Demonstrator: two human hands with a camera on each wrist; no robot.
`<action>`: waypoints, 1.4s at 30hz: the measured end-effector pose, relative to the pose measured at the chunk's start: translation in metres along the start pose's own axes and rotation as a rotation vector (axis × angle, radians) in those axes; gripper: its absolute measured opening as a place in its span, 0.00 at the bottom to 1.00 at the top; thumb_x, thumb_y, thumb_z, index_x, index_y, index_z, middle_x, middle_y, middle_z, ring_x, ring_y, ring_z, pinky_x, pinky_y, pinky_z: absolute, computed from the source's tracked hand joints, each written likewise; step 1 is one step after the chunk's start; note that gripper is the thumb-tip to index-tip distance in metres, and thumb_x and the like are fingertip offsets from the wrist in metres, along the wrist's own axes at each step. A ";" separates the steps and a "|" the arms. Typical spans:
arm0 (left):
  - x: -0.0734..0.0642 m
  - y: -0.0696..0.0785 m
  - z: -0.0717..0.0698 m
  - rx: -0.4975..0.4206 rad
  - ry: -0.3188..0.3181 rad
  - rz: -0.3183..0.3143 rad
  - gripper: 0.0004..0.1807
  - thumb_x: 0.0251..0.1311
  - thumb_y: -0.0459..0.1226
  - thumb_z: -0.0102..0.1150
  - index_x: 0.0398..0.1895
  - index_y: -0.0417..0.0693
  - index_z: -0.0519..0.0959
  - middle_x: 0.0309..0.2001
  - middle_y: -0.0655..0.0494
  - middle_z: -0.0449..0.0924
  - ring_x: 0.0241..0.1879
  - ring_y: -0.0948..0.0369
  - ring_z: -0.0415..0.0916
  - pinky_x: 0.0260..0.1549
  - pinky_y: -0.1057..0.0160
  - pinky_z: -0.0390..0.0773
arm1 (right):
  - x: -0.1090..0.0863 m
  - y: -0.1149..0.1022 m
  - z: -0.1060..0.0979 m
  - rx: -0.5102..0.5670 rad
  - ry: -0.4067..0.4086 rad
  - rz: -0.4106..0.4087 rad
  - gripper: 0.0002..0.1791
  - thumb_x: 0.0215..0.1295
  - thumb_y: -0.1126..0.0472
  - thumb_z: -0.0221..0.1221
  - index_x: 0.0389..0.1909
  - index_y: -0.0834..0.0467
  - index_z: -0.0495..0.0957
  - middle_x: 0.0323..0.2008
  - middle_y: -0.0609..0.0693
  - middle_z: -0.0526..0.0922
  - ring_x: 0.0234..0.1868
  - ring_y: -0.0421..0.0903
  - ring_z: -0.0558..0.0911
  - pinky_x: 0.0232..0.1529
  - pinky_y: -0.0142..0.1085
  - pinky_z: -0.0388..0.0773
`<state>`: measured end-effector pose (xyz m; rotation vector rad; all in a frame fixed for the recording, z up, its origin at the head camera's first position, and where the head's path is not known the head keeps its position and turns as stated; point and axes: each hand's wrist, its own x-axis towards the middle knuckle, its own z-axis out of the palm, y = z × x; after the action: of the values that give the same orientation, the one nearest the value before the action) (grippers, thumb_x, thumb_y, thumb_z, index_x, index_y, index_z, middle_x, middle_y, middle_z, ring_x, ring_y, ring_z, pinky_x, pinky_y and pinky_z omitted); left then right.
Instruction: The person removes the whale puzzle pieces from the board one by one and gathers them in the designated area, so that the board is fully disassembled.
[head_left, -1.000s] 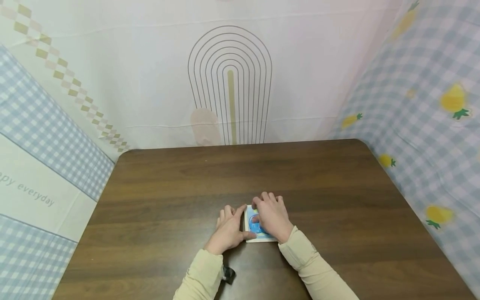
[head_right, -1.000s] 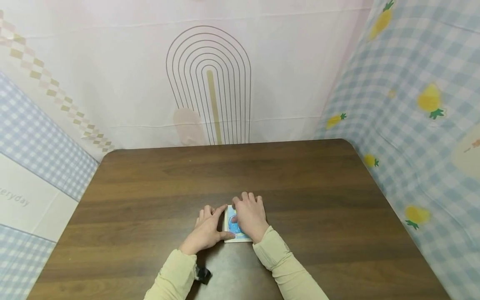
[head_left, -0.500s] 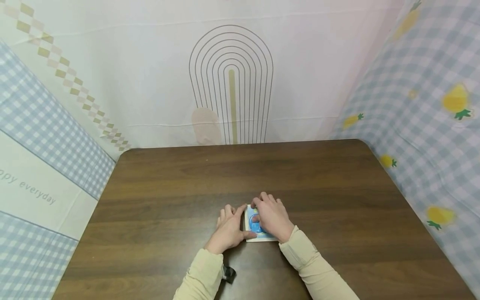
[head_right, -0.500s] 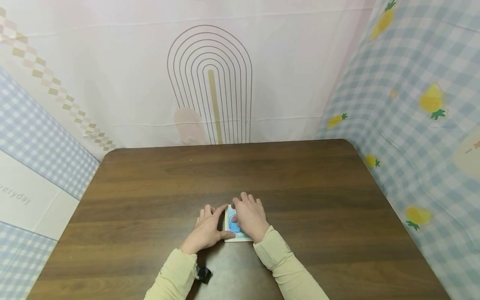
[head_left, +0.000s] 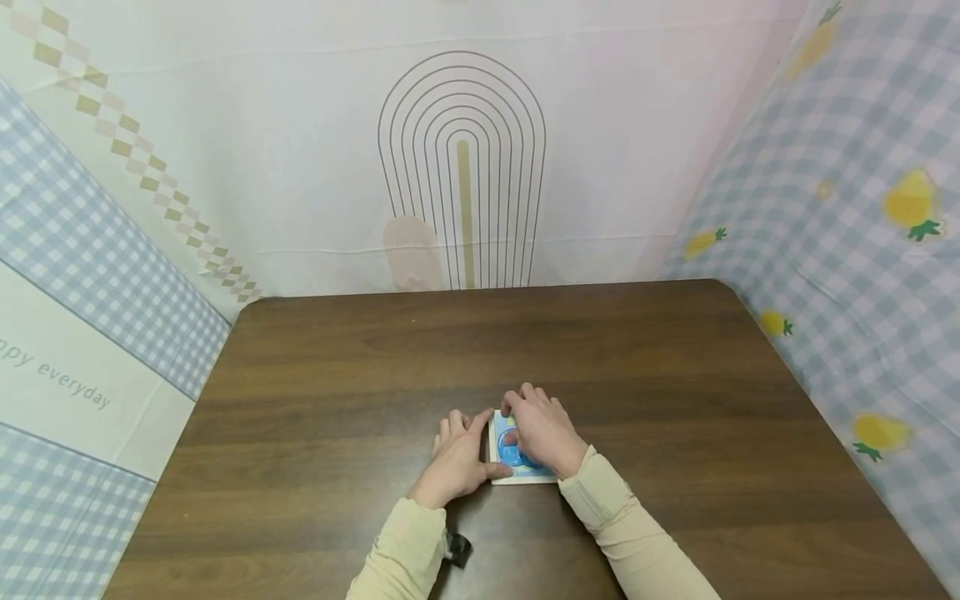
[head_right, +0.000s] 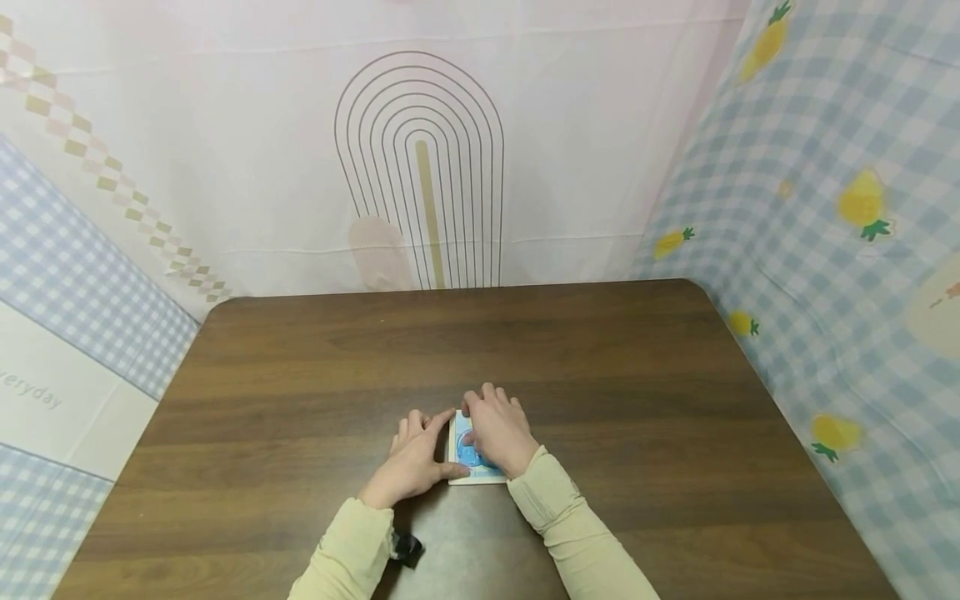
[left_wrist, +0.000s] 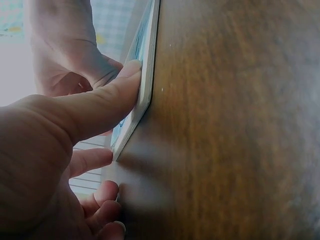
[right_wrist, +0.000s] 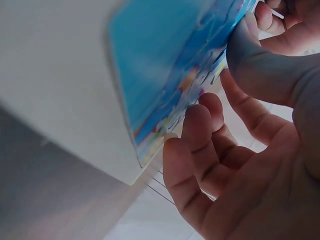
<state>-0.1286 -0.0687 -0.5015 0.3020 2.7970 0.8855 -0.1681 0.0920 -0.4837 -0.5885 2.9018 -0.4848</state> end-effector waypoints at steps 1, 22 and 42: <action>0.000 0.000 0.000 0.001 0.001 0.001 0.48 0.46 0.54 0.74 0.70 0.48 0.66 0.41 0.52 0.61 0.40 0.53 0.56 0.39 0.58 0.60 | 0.000 0.000 0.000 0.003 0.001 -0.001 0.18 0.55 0.55 0.71 0.43 0.55 0.78 0.38 0.50 0.73 0.40 0.50 0.71 0.43 0.48 0.70; 0.000 0.000 0.001 0.010 0.000 -0.003 0.48 0.46 0.55 0.73 0.70 0.48 0.66 0.41 0.51 0.61 0.41 0.52 0.56 0.39 0.57 0.60 | 0.000 -0.002 0.000 0.085 -0.034 0.043 0.18 0.56 0.60 0.70 0.43 0.53 0.73 0.40 0.49 0.70 0.40 0.49 0.69 0.42 0.48 0.66; -0.001 0.000 0.002 0.023 0.018 0.012 0.47 0.46 0.55 0.73 0.69 0.48 0.67 0.41 0.51 0.61 0.40 0.53 0.56 0.40 0.57 0.60 | -0.009 0.000 0.001 0.165 0.158 -0.132 0.07 0.60 0.62 0.67 0.37 0.51 0.79 0.29 0.43 0.73 0.28 0.40 0.70 0.36 0.40 0.69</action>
<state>-0.1270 -0.0680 -0.5029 0.3159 2.8262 0.8634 -0.1592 0.0953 -0.4835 -0.7508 2.9413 -0.8148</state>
